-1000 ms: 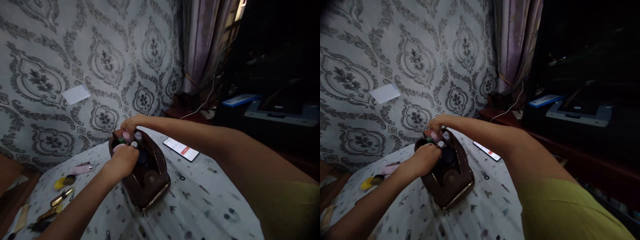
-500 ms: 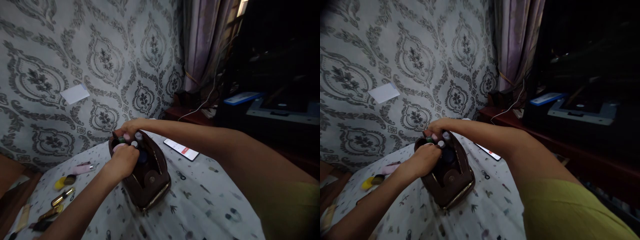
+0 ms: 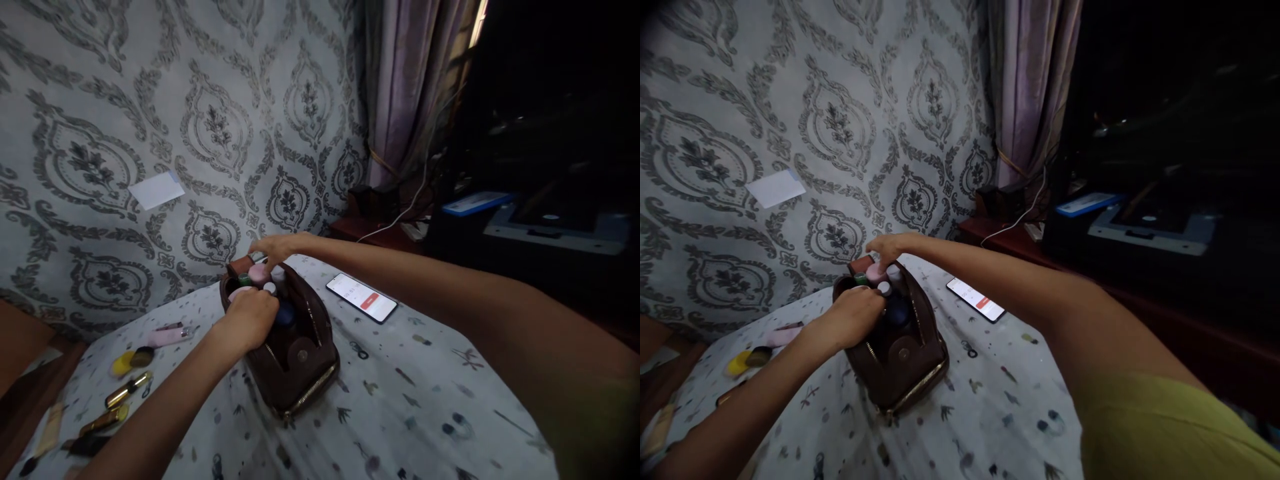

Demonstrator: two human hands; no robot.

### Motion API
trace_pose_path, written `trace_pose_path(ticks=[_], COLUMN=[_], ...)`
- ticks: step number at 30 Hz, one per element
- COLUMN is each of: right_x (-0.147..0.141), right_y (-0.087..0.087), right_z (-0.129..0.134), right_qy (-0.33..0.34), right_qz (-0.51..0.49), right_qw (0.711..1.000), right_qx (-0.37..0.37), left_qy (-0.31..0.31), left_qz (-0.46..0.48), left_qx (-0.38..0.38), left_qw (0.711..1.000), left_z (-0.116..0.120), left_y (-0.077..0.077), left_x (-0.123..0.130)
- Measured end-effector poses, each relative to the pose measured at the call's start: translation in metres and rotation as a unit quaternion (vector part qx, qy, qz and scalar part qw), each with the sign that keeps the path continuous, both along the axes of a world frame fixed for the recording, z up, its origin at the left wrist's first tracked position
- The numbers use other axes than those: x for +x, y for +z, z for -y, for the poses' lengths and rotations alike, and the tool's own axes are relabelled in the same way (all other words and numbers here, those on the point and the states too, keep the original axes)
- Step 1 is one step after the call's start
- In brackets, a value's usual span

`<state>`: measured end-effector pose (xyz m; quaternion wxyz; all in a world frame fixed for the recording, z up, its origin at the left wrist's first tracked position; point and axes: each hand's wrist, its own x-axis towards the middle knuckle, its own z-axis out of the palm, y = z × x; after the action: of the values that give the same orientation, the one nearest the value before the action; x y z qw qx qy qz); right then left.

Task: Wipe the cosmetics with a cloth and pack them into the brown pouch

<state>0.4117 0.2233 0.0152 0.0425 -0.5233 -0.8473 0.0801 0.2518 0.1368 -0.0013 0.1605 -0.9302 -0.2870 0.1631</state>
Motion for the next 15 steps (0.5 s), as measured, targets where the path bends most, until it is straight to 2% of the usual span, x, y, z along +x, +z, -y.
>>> trace_pose_path(ticks=[3,8,11,15], right_x=[0.013,0.024,0.022,0.015], right_y=[-0.003,-0.018,-0.025,-0.027], right_z=[0.017,0.052,0.070,0.082], right_qy=[-0.039,-0.072,-0.074,-0.049], right_qz=[-0.014,-0.053,-0.089,-0.048], right_qw=[0.999,0.995,0.990,0.992], right_qx=[0.018,0.037,0.083,0.108], left_qy=[0.004,0.025,0.040,0.020], left_qz=[0.013,0.027,0.025,0.051], left_qx=[-0.004,-0.023,-0.050,-0.094], left_qw=[1.000,0.999,0.998,0.994], left_z=[0.001,0.004,0.001,-0.012], left_y=[0.001,0.009,0.016,0.022], left_x=[-0.002,-0.003,-0.006,-0.017])
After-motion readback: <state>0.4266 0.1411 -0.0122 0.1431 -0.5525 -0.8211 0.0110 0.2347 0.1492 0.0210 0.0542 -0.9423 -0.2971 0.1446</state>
